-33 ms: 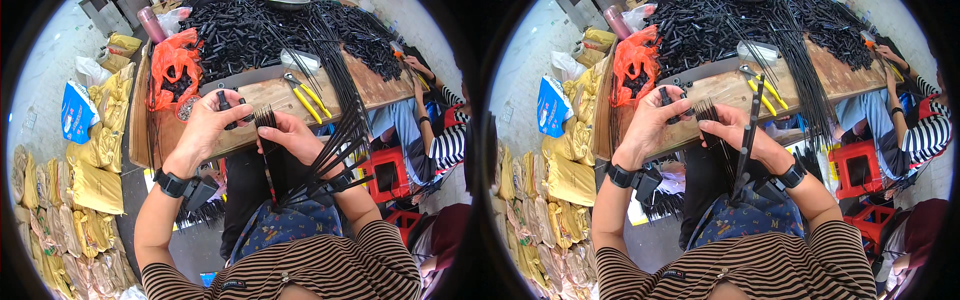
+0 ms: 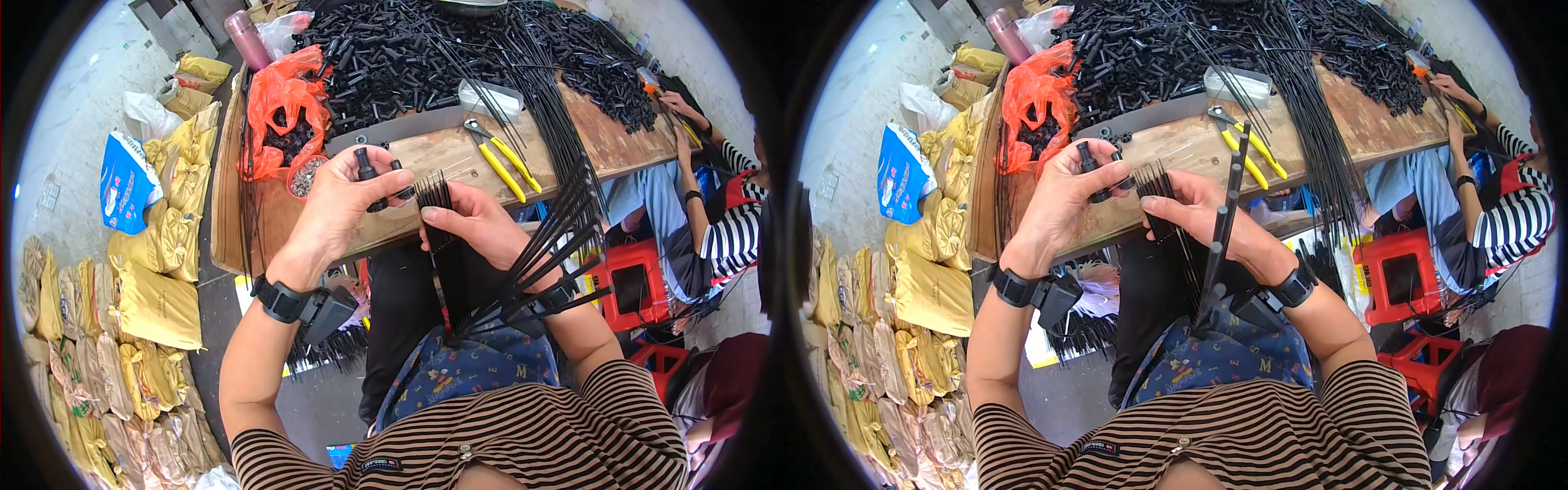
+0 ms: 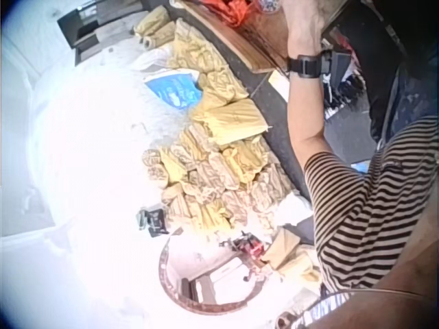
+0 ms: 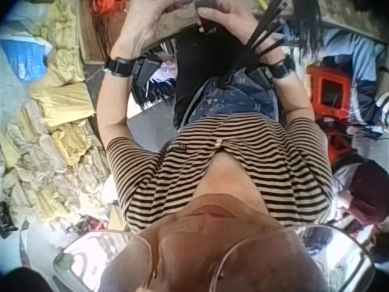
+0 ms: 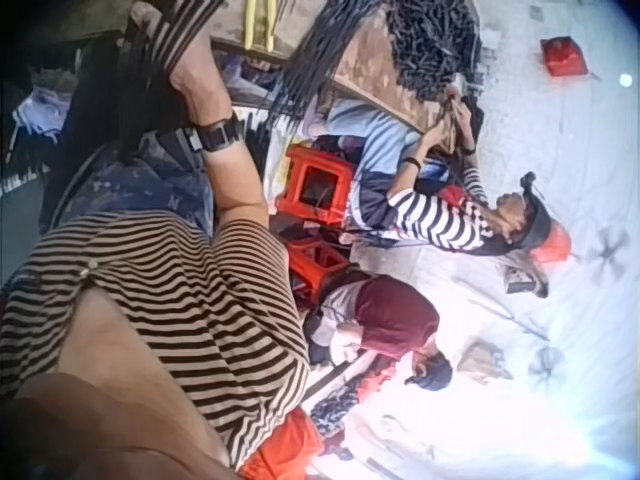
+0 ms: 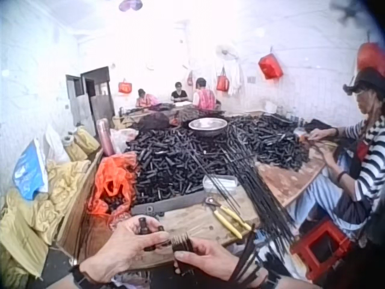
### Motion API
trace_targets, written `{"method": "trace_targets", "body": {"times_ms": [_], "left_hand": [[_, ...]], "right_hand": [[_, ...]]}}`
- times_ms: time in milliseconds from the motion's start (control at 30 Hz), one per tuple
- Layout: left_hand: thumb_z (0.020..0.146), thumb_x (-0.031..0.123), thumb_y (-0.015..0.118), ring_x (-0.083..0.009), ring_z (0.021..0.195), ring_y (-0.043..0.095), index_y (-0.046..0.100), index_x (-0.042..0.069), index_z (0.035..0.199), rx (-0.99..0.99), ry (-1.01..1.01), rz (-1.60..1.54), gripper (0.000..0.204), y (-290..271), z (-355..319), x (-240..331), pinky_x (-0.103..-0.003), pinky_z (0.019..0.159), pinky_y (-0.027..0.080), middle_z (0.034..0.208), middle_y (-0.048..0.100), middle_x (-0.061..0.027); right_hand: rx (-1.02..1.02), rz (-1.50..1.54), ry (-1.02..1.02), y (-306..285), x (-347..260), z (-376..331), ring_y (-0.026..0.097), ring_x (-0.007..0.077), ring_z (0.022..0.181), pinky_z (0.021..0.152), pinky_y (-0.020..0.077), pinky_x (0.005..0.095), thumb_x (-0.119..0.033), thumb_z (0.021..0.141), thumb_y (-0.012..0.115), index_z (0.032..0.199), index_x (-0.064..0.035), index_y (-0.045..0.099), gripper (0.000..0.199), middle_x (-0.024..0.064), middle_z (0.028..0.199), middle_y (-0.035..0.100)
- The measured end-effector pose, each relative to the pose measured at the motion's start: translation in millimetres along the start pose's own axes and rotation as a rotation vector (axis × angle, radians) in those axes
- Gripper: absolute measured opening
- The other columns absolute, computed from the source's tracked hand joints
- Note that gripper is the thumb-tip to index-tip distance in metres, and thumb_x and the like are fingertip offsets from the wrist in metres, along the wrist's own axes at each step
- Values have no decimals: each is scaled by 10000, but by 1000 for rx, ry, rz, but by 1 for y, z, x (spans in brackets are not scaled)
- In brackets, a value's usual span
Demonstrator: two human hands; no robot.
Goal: The person attaches plastic tips and connectors to metal umbrella ribs by hand and using pliers, then organizes the finished ribs into bundles.
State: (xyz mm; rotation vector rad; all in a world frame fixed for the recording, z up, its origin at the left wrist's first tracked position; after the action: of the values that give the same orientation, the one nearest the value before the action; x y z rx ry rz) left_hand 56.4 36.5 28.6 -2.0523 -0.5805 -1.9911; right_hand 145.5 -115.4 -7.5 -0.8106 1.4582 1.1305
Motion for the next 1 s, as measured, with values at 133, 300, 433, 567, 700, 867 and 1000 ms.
{"method": "trace_targets", "body": {"times_ms": [133, 300, 433, 567, 700, 867, 1000], "left_hand": [[797, 47, 724, -116, 712, 614, 562, 39, 960, 18, 6, 24, 229, 1, 1, 0, -254, 646, 500, 787, 603, -12], [812, 46, 708, -116, 714, 614, 581, 13, 1000, 47, -18, 29, 230, 0, 1, -3, -247, 656, 501, 821, 634, -35], [838, 52, 676, -123, 741, 623, 583, -11, 1077, 4, -8, -93, 264, -1, -3, -3, -254, 687, 505, 922, 668, -76], [862, 64, 647, -131, 786, 634, 569, -19, 1143, -65, 8, -49, 303, -2, -5, -2, -270, 736, 508, 1018, 671, -97], [860, 64, 649, -128, 790, 630, 572, -7, 1149, -84, 4, -82, 307, 1, -8, -2, -262, 737, 505, 1024, 666, -90], [842, 59, 668, -108, 769, 609, 599, -4, 1106, -53, 11, -40, 281, 2, -7, -3, -247, 716, 487, 953, 661, -63], [824, 52, 684, -90, 725, 591, 611, -10, 1098, -8, 4, -65, 291, 0, -5, -6, -232, 677, 454, 872, 658, -34]], "right_hand": [[-3, 14, -7, -1, -1, -2, 589, 126, 751, 706, 487, 271, -126, 930, 561, 1018, 3, 564, 156, 36, 852, 605], [11, 6, -17, -2, -3, -4, 590, 127, 753, 705, 487, 268, -125, 930, 559, 1027, 8, 565, 165, 39, 852, 606], [21, 15, -17, -4, 0, -3, 593, 128, 748, 703, 488, 270, -122, 930, 558, 1025, 11, 565, 164, 42, 848, 607], [20, 16, -29, -4, 1, -2, 594, 126, 739, 694, 493, 270, -121, 928, 562, 1051, 17, 570, 184, 41, 842, 606], [15, 30, -2, -2, 1, -3, 594, 124, 736, 692, 498, 269, -119, 925, 566, 1091, 19, 569, 216, 38, 840, 605], [1, 32, -7, -2, 1, -3, 593, 125, 747, 694, 498, 271, -121, 928, 562, 1117, 16, 564, 233, 40, 856, 604], [-10, 25, 0, 0, -2, -5, 591, 124, 754, 700, 499, 274, -125, 932, 557, 1134, 14, 558, 245, 39, 866, 603]]}}
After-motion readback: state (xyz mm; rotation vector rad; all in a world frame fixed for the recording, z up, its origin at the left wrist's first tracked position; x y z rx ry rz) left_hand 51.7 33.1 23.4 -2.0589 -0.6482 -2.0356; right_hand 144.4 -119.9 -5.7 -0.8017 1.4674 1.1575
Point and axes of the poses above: each hand's wrist, its own z-axis towards the middle knuckle, its own y-axis out of the palm, x = y × z, the point moved 3 cm from there along z, towards the middle knuckle
